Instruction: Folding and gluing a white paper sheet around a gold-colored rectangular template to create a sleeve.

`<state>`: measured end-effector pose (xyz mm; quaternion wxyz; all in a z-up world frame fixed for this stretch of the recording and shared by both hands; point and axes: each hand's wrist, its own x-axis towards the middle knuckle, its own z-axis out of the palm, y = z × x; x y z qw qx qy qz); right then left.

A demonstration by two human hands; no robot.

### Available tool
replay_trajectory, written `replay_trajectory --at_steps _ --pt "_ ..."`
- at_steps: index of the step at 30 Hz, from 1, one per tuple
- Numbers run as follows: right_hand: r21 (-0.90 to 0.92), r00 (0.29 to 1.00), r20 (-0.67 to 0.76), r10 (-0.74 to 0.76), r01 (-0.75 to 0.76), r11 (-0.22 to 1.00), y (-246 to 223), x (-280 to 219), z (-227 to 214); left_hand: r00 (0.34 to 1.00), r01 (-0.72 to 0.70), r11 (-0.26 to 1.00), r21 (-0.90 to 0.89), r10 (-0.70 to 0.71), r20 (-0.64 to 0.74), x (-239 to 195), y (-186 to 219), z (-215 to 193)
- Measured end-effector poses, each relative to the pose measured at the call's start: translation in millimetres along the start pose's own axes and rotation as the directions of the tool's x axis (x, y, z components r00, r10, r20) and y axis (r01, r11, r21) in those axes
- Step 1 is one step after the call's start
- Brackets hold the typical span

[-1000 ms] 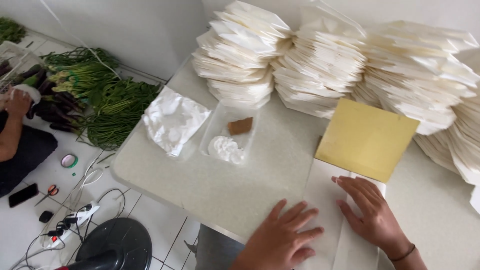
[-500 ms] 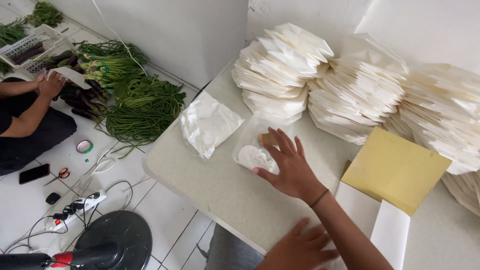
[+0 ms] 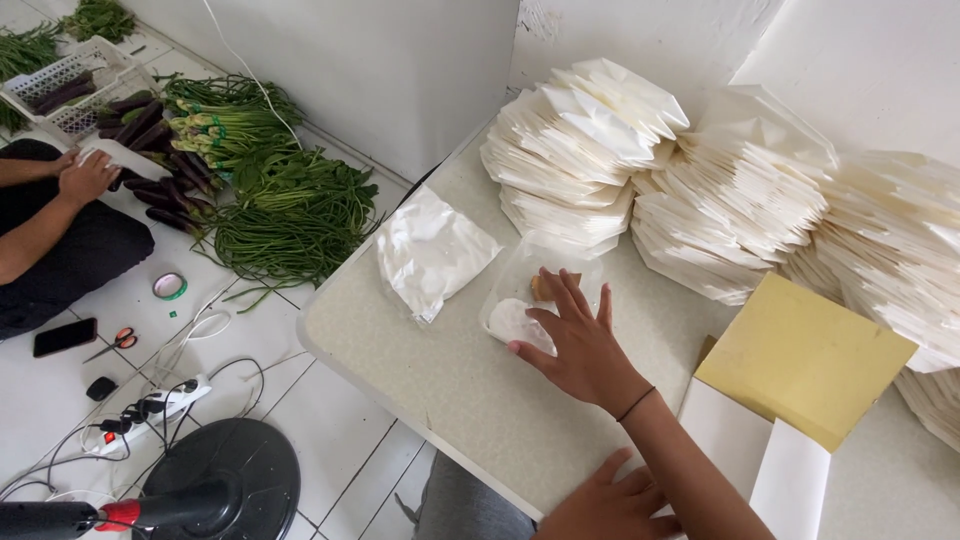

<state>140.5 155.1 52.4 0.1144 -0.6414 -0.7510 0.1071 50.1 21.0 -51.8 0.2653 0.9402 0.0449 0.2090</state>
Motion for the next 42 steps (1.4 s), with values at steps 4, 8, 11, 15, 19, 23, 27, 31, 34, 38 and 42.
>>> replay_trajectory --at_steps 4,8,11,15,19,23,27,31,34,38,42 --pt "0.141 0.997 0.033 0.063 -0.067 0.988 -2 1 -4 0.997 -0.007 1.0 0.02 0.009 -0.072 0 0 2" --pt "0.332 0.992 0.039 0.124 -0.13 0.934 -2 1 -7 0.996 -0.007 1.0 0.005 0.007 -0.089 1 3 -5" --pt "0.583 0.984 0.051 0.171 -0.168 0.795 -9 -7 -25 0.995 -0.015 1.0 0.001 0.015 -0.095 0 5 -9" --pt "0.771 0.986 -0.032 0.164 -0.08 0.632 -3 -28 -42 0.995 -0.046 0.998 0.031 0.049 -0.088 -5 -5 4" --pt "0.951 0.996 -0.066 0.064 0.043 0.306 17 -79 -66 0.989 -0.068 0.989 0.129 0.084 -0.124 -6 -6 2" --pt "0.935 0.942 -0.332 0.048 0.323 0.144 73 -157 -80 1.0 0.001 1.0 -0.021 -0.002 -0.027 7 14 -46" --pt "0.906 0.881 -0.396 0.259 0.33 0.265 123 -235 -74 0.997 0.04 0.997 -0.07 -0.035 0.07 16 18 -53" --pt "0.848 0.812 -0.475 0.339 0.321 0.422 127 -272 -55 0.999 0.04 0.999 -0.034 -0.041 -0.028 31 21 -45" --pt "0.882 0.843 -0.448 0.298 0.36 0.305 97 -269 -46 1.0 0.026 0.999 0.023 -0.026 0.005 44 28 -34" --pt "0.956 0.915 -0.271 0.3 0.219 0.196 68 -260 -42 0.992 -0.07 0.994 -0.083 0.078 0.098 60 53 -37" --pt "0.947 0.885 -0.274 0.377 0.181 0.264 88 -261 -33 0.957 -0.073 0.97 -0.233 0.134 0.259 67 71 -38"
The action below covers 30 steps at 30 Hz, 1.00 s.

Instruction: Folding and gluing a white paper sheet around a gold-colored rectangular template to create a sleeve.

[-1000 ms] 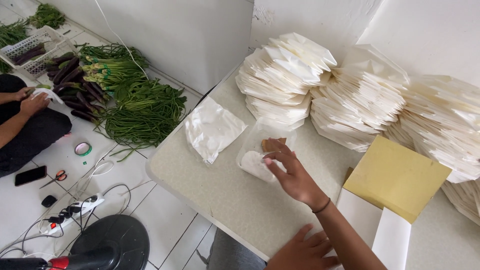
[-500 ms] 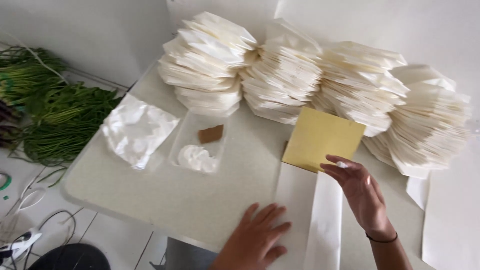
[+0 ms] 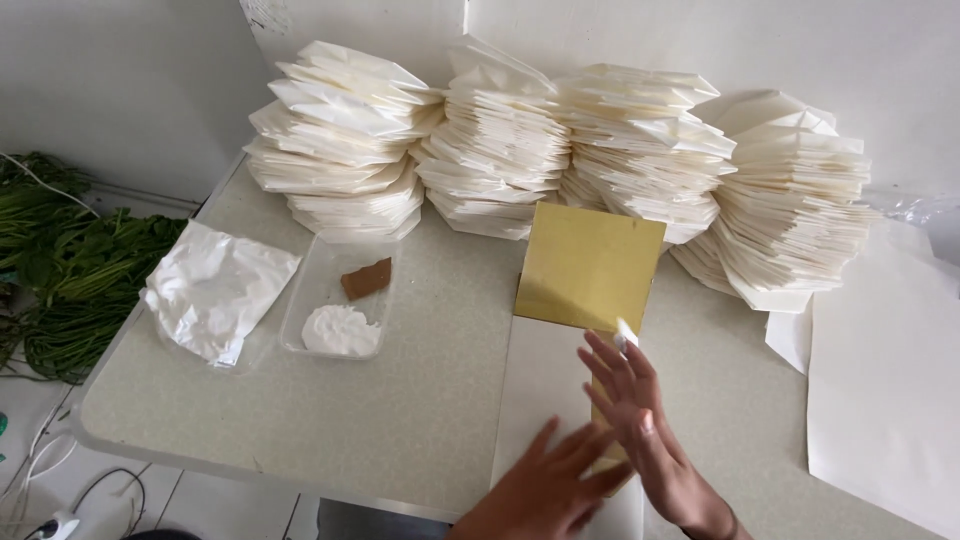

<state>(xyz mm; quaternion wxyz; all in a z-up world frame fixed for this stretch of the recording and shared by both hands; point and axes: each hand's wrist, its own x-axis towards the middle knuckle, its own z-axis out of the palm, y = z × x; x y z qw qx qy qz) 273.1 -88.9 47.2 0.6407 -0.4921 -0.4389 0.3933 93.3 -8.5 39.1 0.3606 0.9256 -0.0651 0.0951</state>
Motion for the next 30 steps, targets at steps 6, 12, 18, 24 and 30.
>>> replay_trajectory --at_steps 6,12,18,24,30 --pt "-0.217 0.892 0.12 -0.436 0.452 0.865 -13 -15 -36 0.937 -0.241 0.923 0.301 0.302 -0.174 3 -5 25" --pt "-0.64 0.976 0.069 0.207 -0.116 0.76 -89 -29 -16 0.995 0.067 0.996 0.06 -0.062 -0.083 -11 -24 -14" --pt "-0.934 0.951 -0.196 0.238 -0.255 0.249 -90 -27 -22 0.975 0.209 0.961 0.18 -0.19 -0.119 -17 -44 -21" --pt "-0.886 0.994 0.081 0.067 0.041 0.462 -80 -4 -11 0.996 -0.085 0.985 0.15 0.089 -0.022 7 -34 76" --pt "-0.911 0.928 0.06 0.367 -0.099 0.4 -50 18 -36 0.904 -0.274 0.871 0.408 0.378 -0.2 23 -34 141"
